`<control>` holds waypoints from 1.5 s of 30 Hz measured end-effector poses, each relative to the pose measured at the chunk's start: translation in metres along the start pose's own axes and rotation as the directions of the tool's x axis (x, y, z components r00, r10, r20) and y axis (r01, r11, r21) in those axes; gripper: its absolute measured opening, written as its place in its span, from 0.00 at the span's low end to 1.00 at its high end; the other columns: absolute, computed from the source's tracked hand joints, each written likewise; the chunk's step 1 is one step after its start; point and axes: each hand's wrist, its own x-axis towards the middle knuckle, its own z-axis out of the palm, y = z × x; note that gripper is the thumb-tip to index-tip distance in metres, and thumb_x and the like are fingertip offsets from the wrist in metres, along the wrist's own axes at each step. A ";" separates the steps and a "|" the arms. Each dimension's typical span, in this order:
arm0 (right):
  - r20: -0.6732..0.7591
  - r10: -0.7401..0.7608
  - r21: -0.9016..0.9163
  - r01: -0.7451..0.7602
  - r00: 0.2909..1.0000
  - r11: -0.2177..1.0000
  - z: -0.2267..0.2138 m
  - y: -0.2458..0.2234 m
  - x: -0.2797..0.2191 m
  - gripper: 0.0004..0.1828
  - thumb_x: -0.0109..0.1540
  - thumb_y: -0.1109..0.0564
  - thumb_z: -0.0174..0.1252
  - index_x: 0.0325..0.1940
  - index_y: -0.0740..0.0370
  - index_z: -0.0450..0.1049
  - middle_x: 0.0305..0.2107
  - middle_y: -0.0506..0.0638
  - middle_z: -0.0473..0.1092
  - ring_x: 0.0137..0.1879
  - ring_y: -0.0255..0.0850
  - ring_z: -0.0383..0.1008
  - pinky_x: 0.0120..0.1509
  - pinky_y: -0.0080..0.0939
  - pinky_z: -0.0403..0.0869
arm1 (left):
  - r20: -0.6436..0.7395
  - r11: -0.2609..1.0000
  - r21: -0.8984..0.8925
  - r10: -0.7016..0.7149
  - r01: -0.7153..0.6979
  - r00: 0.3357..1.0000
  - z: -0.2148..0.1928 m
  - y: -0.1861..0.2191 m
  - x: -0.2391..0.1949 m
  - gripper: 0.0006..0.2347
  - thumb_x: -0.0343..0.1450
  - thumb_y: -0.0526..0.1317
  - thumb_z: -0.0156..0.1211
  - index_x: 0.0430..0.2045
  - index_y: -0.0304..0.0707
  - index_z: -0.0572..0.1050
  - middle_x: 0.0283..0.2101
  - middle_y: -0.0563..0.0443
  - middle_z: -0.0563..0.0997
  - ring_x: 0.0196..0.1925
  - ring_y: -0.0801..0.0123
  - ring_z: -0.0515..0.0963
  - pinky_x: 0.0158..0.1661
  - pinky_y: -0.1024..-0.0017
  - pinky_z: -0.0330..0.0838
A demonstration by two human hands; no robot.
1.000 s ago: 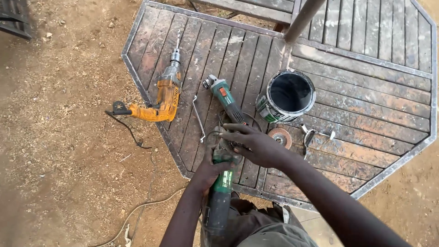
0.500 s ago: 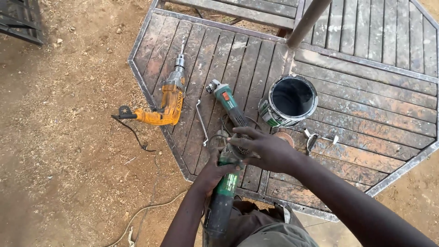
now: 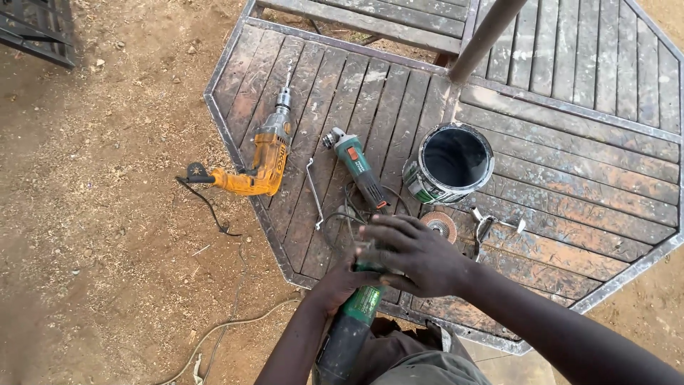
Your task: Preparing an angle grinder and using it to grind a small metal piece on a workbench.
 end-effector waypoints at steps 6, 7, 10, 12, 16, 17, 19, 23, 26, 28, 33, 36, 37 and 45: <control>-0.163 -0.197 -0.117 0.180 0.967 0.977 -0.003 0.017 0.020 0.19 0.67 0.43 0.42 0.47 0.52 0.76 0.40 0.51 0.70 0.47 0.52 0.73 0.37 0.48 0.76 | 0.136 0.989 -0.044 0.145 -0.141 0.980 0.004 -0.004 0.010 0.22 0.75 0.34 0.60 0.65 0.43 0.66 0.59 0.44 0.77 0.59 0.57 0.77 0.55 0.50 0.76; -0.163 -0.200 -0.121 0.182 0.966 0.976 0.000 0.018 0.024 0.19 0.67 0.43 0.42 0.47 0.52 0.76 0.40 0.51 0.70 0.47 0.52 0.73 0.37 0.48 0.76 | 0.137 0.988 -0.043 0.150 -0.145 0.979 0.016 0.010 0.005 0.22 0.75 0.34 0.60 0.65 0.43 0.66 0.59 0.44 0.77 0.59 0.57 0.77 0.55 0.50 0.76; -0.170 -0.102 -0.162 0.074 0.980 0.984 0.007 0.023 0.036 0.13 0.65 0.46 0.47 0.39 0.52 0.74 0.39 0.49 0.71 0.48 0.55 0.74 0.35 0.50 0.75 | -0.079 0.999 0.028 0.029 -0.027 0.996 0.037 0.035 -0.004 0.15 0.76 0.35 0.54 0.58 0.31 0.71 0.54 0.37 0.80 0.57 0.53 0.78 0.57 0.50 0.72; -0.156 0.001 -0.171 -0.028 0.988 0.985 0.012 0.020 0.040 0.12 0.65 0.45 0.49 0.37 0.52 0.73 0.40 0.48 0.72 0.50 0.54 0.74 0.36 0.50 0.74 | -0.148 0.988 -0.154 -0.034 0.011 0.988 0.031 0.026 -0.007 0.17 0.77 0.42 0.51 0.58 0.34 0.73 0.56 0.39 0.80 0.56 0.53 0.78 0.56 0.53 0.70; -0.101 0.096 -0.108 -0.107 0.990 0.988 0.031 0.021 0.042 0.12 0.67 0.46 0.49 0.42 0.53 0.74 0.44 0.51 0.73 0.56 0.58 0.73 0.41 0.54 0.75 | -0.215 0.981 -0.164 -0.138 0.103 0.967 0.034 0.036 -0.016 0.16 0.74 0.42 0.51 0.55 0.39 0.76 0.52 0.48 0.83 0.48 0.66 0.76 0.52 0.60 0.67; -0.068 0.136 -0.059 -0.141 0.988 0.988 0.038 0.022 0.042 0.13 0.68 0.46 0.49 0.46 0.53 0.75 0.46 0.52 0.73 0.59 0.58 0.72 0.44 0.57 0.76 | -0.214 0.971 -0.228 -0.122 0.072 0.969 0.027 0.021 -0.013 0.17 0.74 0.42 0.51 0.56 0.36 0.75 0.55 0.42 0.82 0.52 0.58 0.78 0.54 0.55 0.69; -0.032 0.177 -0.010 -0.178 0.984 0.984 0.048 0.024 0.041 0.15 0.69 0.47 0.48 0.50 0.54 0.76 0.48 0.53 0.73 0.62 0.59 0.70 0.48 0.60 0.77 | -0.215 0.956 -0.292 -0.109 0.042 0.971 0.020 0.007 -0.012 0.18 0.75 0.42 0.52 0.57 0.34 0.75 0.58 0.35 0.80 0.55 0.50 0.79 0.55 0.50 0.71; -0.026 0.156 0.016 -0.156 0.987 0.988 0.054 0.020 0.042 0.13 0.68 0.48 0.51 0.44 0.55 0.78 0.43 0.53 0.75 0.57 0.58 0.74 0.47 0.61 0.77 | -0.243 0.962 -0.267 -0.130 0.062 0.961 0.023 0.010 -0.014 0.17 0.75 0.43 0.51 0.56 0.34 0.76 0.58 0.35 0.80 0.57 0.48 0.79 0.57 0.50 0.70; -0.040 0.160 0.006 -0.160 0.986 0.987 0.052 0.016 0.039 0.12 0.67 0.48 0.54 0.42 0.55 0.79 0.42 0.53 0.76 0.56 0.57 0.75 0.48 0.60 0.77 | -0.259 0.965 -0.247 -0.148 0.083 0.954 0.029 0.015 -0.014 0.18 0.76 0.44 0.50 0.55 0.33 0.76 0.58 0.34 0.80 0.58 0.47 0.78 0.59 0.49 0.69; -0.048 0.160 -0.006 -0.160 0.986 0.987 0.051 0.016 0.037 0.11 0.66 0.48 0.55 0.41 0.54 0.79 0.42 0.53 0.76 0.55 0.57 0.75 0.49 0.60 0.77 | -0.271 0.967 -0.239 -0.157 0.092 0.950 0.034 0.019 -0.014 0.18 0.76 0.44 0.50 0.55 0.33 0.77 0.58 0.34 0.80 0.59 0.47 0.78 0.59 0.49 0.69; -0.039 0.193 0.027 -0.192 0.980 0.981 0.048 0.019 0.032 0.12 0.67 0.49 0.52 0.45 0.54 0.78 0.44 0.52 0.75 0.58 0.57 0.74 0.49 0.62 0.77 | -0.313 0.974 -0.188 -0.179 0.124 0.933 0.043 0.033 -0.013 0.18 0.77 0.46 0.48 0.53 0.33 0.78 0.59 0.34 0.80 0.62 0.44 0.77 0.62 0.48 0.67; -0.041 0.220 0.014 -0.219 0.975 0.976 0.038 0.015 0.033 0.12 0.67 0.49 0.52 0.45 0.54 0.78 0.44 0.52 0.75 0.57 0.57 0.73 0.48 0.62 0.76 | -0.305 0.975 -0.164 -0.196 0.151 0.932 0.044 0.041 -0.011 0.19 0.77 0.45 0.47 0.56 0.32 0.77 0.59 0.35 0.80 0.64 0.46 0.76 0.64 0.49 0.65; -0.043 0.232 0.011 -0.231 0.972 0.973 0.038 0.016 0.031 0.12 0.67 0.49 0.52 0.45 0.54 0.78 0.44 0.52 0.75 0.57 0.57 0.73 0.48 0.62 0.76 | -0.294 0.974 -0.162 -0.202 0.159 0.934 0.043 0.036 -0.008 0.19 0.77 0.45 0.47 0.56 0.32 0.77 0.59 0.35 0.80 0.64 0.46 0.76 0.64 0.49 0.65; -0.136 0.295 -0.021 -0.301 0.946 0.953 0.045 0.021 0.014 0.07 0.63 0.48 0.58 0.38 0.51 0.78 0.40 0.47 0.76 0.52 0.51 0.75 0.43 0.55 0.75 | -0.292 0.952 -0.205 -0.282 0.228 0.914 0.052 0.028 0.007 0.20 0.77 0.47 0.48 0.60 0.36 0.75 0.61 0.41 0.78 0.67 0.52 0.72 0.68 0.53 0.61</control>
